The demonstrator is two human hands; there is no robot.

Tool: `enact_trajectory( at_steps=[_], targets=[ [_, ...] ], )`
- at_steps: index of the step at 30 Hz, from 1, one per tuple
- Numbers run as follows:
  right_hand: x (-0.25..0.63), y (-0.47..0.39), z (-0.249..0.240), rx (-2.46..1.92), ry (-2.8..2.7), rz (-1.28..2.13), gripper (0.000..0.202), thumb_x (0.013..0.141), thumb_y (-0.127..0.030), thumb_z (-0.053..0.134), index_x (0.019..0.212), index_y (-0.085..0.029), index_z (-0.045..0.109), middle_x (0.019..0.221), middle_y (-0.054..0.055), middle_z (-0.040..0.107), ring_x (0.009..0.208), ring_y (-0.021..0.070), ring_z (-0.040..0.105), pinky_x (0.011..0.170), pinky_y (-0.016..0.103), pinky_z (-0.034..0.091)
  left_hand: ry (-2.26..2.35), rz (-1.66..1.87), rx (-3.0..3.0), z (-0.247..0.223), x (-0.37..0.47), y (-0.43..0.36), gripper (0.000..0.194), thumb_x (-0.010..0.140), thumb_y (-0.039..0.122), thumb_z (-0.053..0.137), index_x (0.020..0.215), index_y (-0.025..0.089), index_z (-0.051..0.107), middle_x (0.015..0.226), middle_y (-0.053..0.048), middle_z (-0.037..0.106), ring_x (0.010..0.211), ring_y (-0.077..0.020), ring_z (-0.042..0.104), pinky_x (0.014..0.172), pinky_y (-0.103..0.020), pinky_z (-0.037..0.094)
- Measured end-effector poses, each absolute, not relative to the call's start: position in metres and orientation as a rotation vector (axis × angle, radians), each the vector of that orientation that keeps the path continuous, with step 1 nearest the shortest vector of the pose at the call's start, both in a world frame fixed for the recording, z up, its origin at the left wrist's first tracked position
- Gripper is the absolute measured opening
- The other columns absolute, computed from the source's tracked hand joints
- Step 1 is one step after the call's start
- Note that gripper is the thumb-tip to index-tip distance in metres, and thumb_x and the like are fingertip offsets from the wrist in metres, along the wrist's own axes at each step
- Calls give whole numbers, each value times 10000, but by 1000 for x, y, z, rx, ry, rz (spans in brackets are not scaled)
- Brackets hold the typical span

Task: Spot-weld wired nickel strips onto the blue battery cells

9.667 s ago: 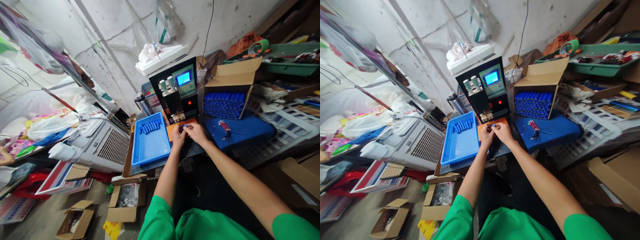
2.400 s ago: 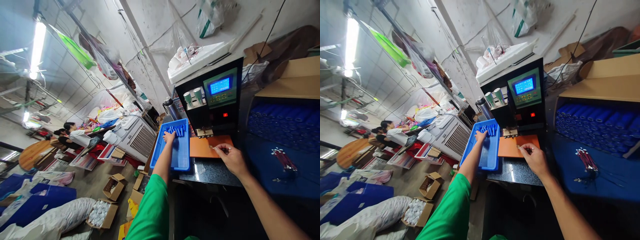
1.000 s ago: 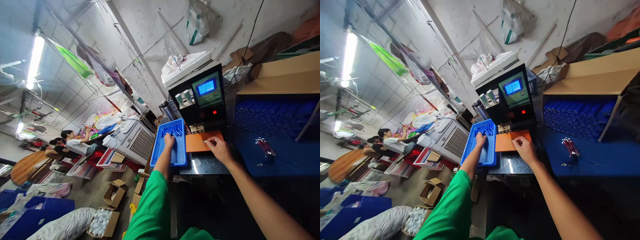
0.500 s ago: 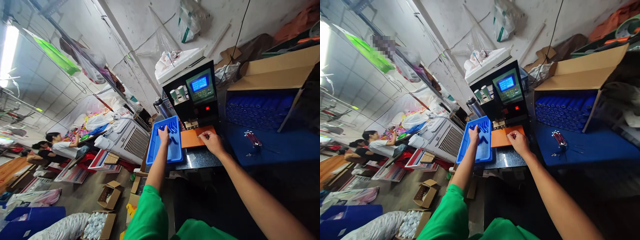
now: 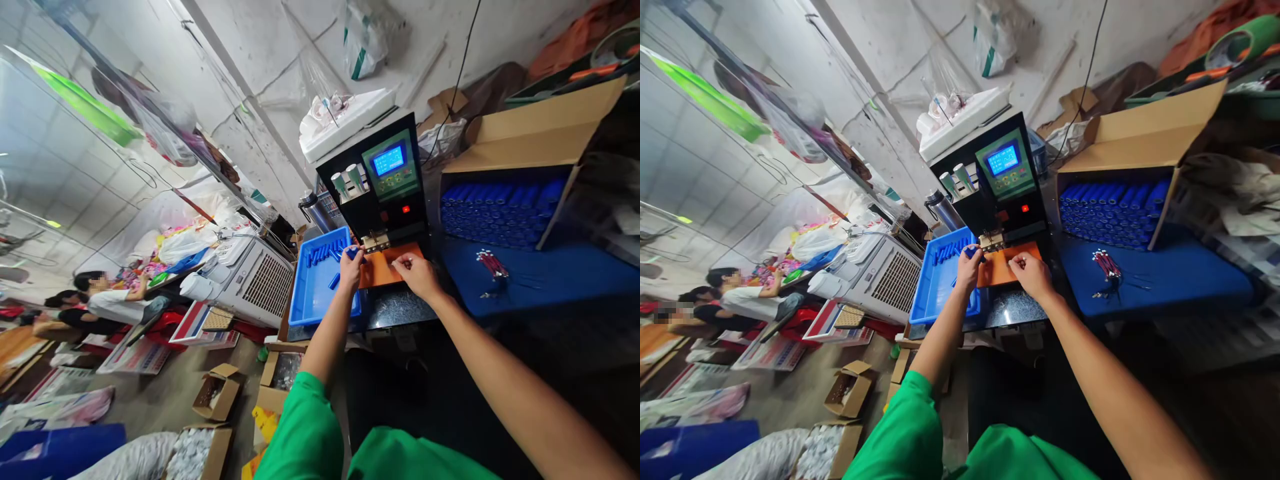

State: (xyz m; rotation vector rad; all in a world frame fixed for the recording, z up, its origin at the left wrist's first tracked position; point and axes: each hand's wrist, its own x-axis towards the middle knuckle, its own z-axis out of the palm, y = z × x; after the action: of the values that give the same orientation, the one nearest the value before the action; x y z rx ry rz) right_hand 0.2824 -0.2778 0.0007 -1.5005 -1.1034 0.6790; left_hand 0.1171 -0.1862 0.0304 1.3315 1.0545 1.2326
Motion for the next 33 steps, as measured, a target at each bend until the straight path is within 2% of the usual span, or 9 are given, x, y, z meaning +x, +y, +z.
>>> enact_trajectory(
  at_steps=[3, 7, 12, 19, 28, 33],
  targets=[
    [282, -279, 2, -1496, -1114, 668, 199, 794, -403, 610, 793, -211, 664, 752, 64, 724, 709, 220, 676, 668, 316, 479, 1144, 1200, 1411, 22, 123, -182, 322, 724, 335, 786, 912, 190, 568, 841, 3, 614, 783, -128, 576, 833, -293, 460],
    [281, -278, 3, -1519, -1111, 646, 204, 784, -407, 614, 792, -212, 675, 756, 69, 728, 708, 222, 675, 662, 315, 474, 1163, 1197, 1494, 22, 124, -182, 292, 720, 261, 764, 942, 189, 589, 846, 9, 617, 773, -127, 557, 818, -283, 459],
    [282, -278, 1, -1499, -1124, 656, 225, 789, -422, 601, 791, -207, 669, 752, 73, 728, 702, 220, 677, 658, 313, 478, 1195, 1194, 1513, 23, 123, -186, 327, 689, 245, 774, 965, 190, 607, 894, -5, 644, 812, -138, 578, 841, -286, 469],
    [283, -279, 1, -1494, -1129, 638, 266, 787, -453, 592, 789, -200, 671, 733, 75, 722, 673, 211, 660, 649, 312, 483, 1187, 1139, 1565, 24, 128, -176, 274, 702, 224, 756, 934, 176, 620, 893, -17, 663, 836, -155, 595, 879, -311, 476],
    [283, -278, -2, -1528, -1113, 650, 252, 785, -446, 596, 801, -209, 678, 746, 67, 727, 695, 212, 669, 658, 312, 480, 1083, 1056, 1565, 26, 131, -170, 384, 632, 280, 834, 952, 155, 661, 895, -29, 691, 860, -166, 609, 860, -309, 487],
    [283, -278, -3, -1534, -1112, 656, 251, 786, -444, 599, 799, -205, 675, 732, 67, 717, 688, 216, 665, 656, 317, 479, 1050, 920, 1548, 26, 124, -163, 496, 556, 343, 878, 958, 148, 662, 839, -13, 681, 755, -141, 606, 769, -293, 498]
  ],
)
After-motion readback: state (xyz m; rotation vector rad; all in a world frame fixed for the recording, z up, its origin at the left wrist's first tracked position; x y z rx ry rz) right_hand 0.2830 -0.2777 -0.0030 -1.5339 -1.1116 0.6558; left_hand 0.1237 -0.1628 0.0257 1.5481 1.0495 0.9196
